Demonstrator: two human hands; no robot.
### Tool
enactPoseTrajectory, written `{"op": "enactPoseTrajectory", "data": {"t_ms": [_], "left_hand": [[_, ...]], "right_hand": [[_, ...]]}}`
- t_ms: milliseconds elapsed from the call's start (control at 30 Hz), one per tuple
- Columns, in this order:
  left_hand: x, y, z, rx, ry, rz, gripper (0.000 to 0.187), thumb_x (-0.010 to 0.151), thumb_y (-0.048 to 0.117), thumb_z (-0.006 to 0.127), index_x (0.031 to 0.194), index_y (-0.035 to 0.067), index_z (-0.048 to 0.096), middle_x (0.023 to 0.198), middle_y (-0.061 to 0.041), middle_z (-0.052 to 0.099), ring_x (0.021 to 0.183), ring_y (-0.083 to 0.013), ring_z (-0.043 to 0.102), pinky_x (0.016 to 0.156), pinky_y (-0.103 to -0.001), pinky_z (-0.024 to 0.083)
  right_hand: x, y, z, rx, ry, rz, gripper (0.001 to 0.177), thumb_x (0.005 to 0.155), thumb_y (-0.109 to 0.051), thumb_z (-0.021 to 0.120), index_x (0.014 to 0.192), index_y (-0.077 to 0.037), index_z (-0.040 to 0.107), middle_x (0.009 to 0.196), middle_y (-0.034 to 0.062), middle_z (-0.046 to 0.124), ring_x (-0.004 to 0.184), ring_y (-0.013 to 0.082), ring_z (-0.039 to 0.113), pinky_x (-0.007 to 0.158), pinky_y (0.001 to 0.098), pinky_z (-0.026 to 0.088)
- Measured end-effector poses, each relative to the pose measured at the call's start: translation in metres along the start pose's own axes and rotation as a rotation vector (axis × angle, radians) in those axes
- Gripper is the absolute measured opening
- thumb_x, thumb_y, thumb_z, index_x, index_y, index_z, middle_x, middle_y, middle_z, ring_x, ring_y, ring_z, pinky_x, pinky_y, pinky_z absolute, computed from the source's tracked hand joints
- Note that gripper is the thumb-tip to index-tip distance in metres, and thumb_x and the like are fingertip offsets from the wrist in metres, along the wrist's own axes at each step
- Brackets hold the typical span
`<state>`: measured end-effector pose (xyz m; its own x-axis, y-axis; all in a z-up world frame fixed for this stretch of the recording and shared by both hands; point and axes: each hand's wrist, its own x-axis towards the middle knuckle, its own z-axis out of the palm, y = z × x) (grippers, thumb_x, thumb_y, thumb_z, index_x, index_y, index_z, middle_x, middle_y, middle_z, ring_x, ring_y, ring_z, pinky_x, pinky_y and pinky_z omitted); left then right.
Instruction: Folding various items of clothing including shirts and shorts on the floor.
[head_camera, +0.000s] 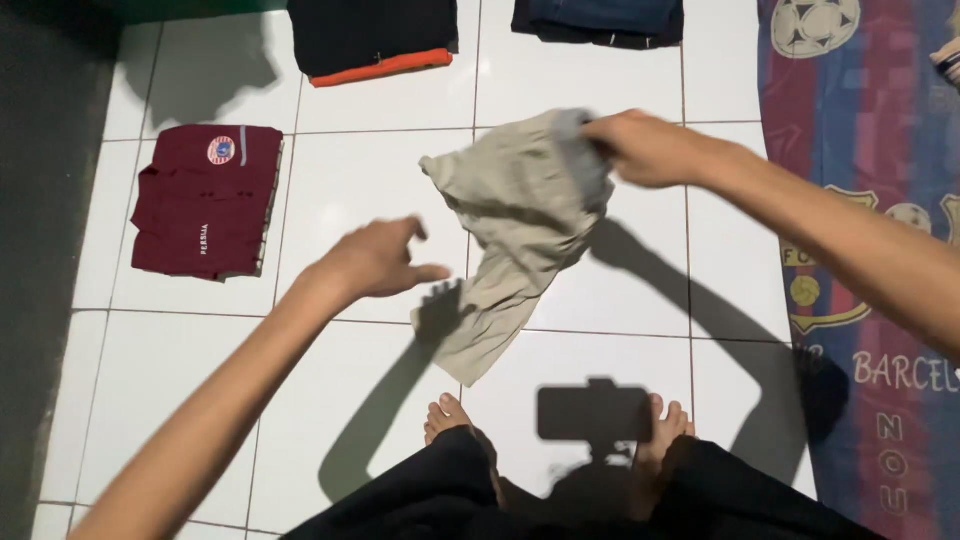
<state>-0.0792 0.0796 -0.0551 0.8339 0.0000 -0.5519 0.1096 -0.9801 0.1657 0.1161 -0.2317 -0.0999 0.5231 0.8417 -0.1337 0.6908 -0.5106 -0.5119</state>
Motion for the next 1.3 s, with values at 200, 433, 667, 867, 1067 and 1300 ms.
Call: {"op": "enactPoseTrajectory", "data": {"t_ms": [200, 433, 667, 867, 1067, 1300], "left_hand": [[0.103, -0.124, 0.227, -0.425, 0.112, -0.101, 0.102, 0.074, 0.065, 0.081, 0.142, -0.003, 0.048, 0.125, -0.031, 0.063, 0.115, -0.0408, 0.066, 0.095, -0.046, 0.055], [0.109, -0.078, 0.327, -0.742, 0.256, -0.347, 0.073, 0.076, 0.055, 0.081, 0.107, -0.009, 0.068, 0.102, -0.027, 0.075, 0.096, -0.0348, 0.075, 0.086, -0.043, 0.059], [0.099, -0.086, 0.312, -1.136, 0.554, -0.196, 0.037, 0.098, 0.032, 0.067, 0.1, -0.005, 0.062, 0.091, -0.017, 0.071, 0.086, -0.0242, 0.066, 0.082, -0.04, 0.055], [0.098, -0.11, 0.277, -1.323, 0.638, -0.075, 0.037, 0.109, 0.033, 0.058, 0.115, -0.003, 0.055, 0.105, -0.016, 0.068, 0.096, -0.0194, 0.064, 0.087, -0.036, 0.054], [0.091, -0.112, 0.206, -1.425, 0.541, -0.229, 0.036, 0.101, 0.031, 0.062, 0.114, -0.001, 0.052, 0.086, -0.014, 0.069, 0.073, -0.0163, 0.067, 0.063, -0.032, 0.056], [0.106, -0.114, 0.249, -1.38, 0.399, -0.232, 0.042, 0.093, 0.032, 0.075, 0.118, 0.001, 0.061, 0.085, -0.005, 0.071, 0.073, -0.0106, 0.063, 0.064, -0.026, 0.051]], "right_hand": [[-0.039, 0.149, 0.07, 0.527, 0.113, 0.427, 0.047, 0.103, -0.015, 0.039, 0.144, 0.002, 0.055, 0.125, 0.0263, 0.065, 0.112, 0.0396, 0.067, 0.097, 0.0498, 0.057], [-0.069, 0.172, 0.151, 0.78, 0.467, 0.561, 0.104, 0.091, -0.045, 0.071, 0.157, 0.002, 0.005, 0.148, 0.0278, 0.038, 0.137, 0.0371, 0.047, 0.112, 0.0473, 0.045], [-0.095, 0.155, 0.243, 0.786, 0.776, 0.69, 0.107, 0.094, -0.045, 0.079, 0.158, 0.009, 0.013, 0.15, 0.033, 0.042, 0.135, 0.0358, 0.051, 0.11, 0.0415, 0.047], [-0.092, 0.122, 0.168, 0.687, 0.437, 0.629, 0.067, 0.09, -0.031, 0.075, 0.138, 0.009, 0.051, 0.116, 0.0213, 0.07, 0.1, 0.0285, 0.072, 0.085, 0.0381, 0.061], [-0.106, 0.106, 0.144, 0.539, 0.411, 0.788, 0.075, 0.101, -0.041, 0.071, 0.143, 0.014, 0.041, 0.117, 0.0274, 0.065, 0.1, 0.0271, 0.068, 0.081, 0.0381, 0.059], [-0.193, 0.133, 0.232, 1.1, 0.018, 1.055, 0.064, 0.099, -0.057, 0.061, 0.121, 0.002, 0.062, 0.084, 0.0092, 0.058, 0.063, 0.0154, 0.05, 0.055, 0.0303, 0.045]]}}
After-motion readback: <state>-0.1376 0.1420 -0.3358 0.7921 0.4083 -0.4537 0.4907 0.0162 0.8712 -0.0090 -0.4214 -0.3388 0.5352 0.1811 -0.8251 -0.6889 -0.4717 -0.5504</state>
